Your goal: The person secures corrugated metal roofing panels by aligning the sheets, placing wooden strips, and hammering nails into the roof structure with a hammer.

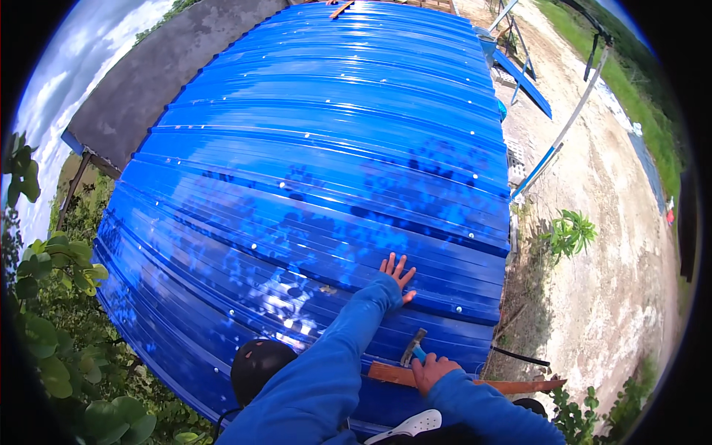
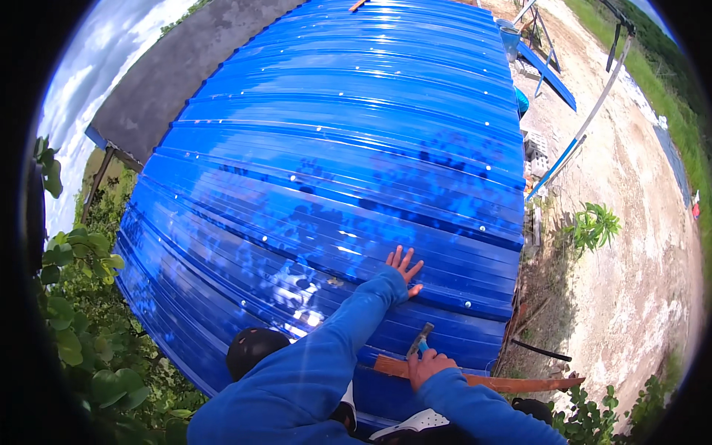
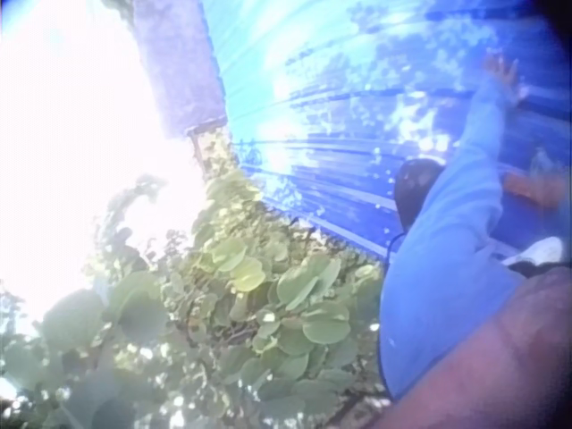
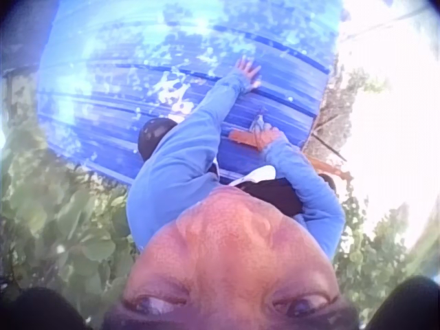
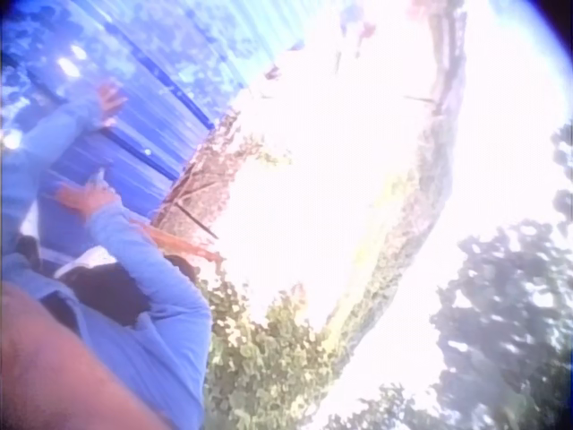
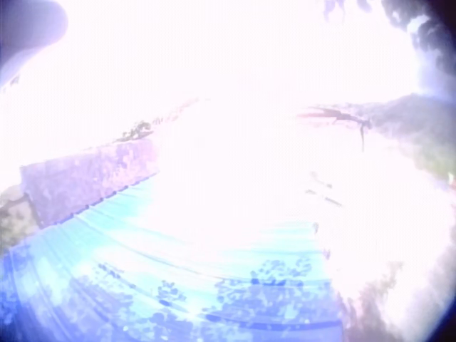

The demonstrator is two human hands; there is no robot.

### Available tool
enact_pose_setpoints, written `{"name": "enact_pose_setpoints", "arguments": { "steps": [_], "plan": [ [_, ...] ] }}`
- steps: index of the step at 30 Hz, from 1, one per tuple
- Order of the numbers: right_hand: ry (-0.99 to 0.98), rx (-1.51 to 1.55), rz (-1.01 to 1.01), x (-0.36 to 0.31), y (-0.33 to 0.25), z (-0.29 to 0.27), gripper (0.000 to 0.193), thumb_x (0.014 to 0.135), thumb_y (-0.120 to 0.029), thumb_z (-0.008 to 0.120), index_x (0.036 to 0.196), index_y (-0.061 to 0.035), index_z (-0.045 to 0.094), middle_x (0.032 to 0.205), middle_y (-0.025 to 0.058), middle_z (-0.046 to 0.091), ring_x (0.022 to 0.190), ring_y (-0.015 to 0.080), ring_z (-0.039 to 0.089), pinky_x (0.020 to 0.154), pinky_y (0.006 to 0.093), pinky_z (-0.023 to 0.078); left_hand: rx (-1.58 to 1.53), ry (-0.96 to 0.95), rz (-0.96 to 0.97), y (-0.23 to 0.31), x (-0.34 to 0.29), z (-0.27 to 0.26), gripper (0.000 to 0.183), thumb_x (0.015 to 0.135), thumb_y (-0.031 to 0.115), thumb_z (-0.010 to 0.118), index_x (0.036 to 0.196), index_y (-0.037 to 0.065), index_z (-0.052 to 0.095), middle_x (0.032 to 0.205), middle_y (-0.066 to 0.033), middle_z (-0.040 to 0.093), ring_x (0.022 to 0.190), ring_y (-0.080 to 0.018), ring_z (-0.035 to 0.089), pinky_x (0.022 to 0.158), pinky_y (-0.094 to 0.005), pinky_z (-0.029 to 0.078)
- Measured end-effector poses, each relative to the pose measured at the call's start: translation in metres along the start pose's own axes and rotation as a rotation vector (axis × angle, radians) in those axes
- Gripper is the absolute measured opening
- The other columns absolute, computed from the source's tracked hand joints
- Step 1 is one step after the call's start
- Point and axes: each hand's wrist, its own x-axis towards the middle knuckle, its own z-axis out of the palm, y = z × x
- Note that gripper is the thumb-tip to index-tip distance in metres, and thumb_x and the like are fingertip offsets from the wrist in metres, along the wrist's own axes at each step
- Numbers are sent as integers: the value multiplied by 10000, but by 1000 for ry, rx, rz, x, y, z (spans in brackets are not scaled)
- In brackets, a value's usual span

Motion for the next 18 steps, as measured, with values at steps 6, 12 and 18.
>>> {"name": "enact_pose_setpoints", "arguments": {
  "steps": [6,12,18],
  "plan": [
    [-262,-74,70,-4,55,-45,301,817,-167,615,1074,-10,610,874,176,718,829,295,723,646,431,558,17,68,14,5,11,-3,727,965,630,322,1573,252,194,1645,-155,14,1491,-446,-15,1202,-536,37],
    [-110,-204,147,3,154,-39,132,798,-180,645,899,-125,709,822,54,715,803,279,698,705,412,534,52,156,12,11,27,0,737,931,636,411,1549,259,272,1637,-135,114,1494,-433,11,1202,-536,82],
    [182,-315,213,-19,192,-23,80,810,-141,638,867,-170,687,785,4,688,845,209,661,877,368,451,-344,208,170,9,33,5,783,867,594,609,1501,196,378,1620,-115,189,1493,-396,88,1206,-507,132]
  ]
}}
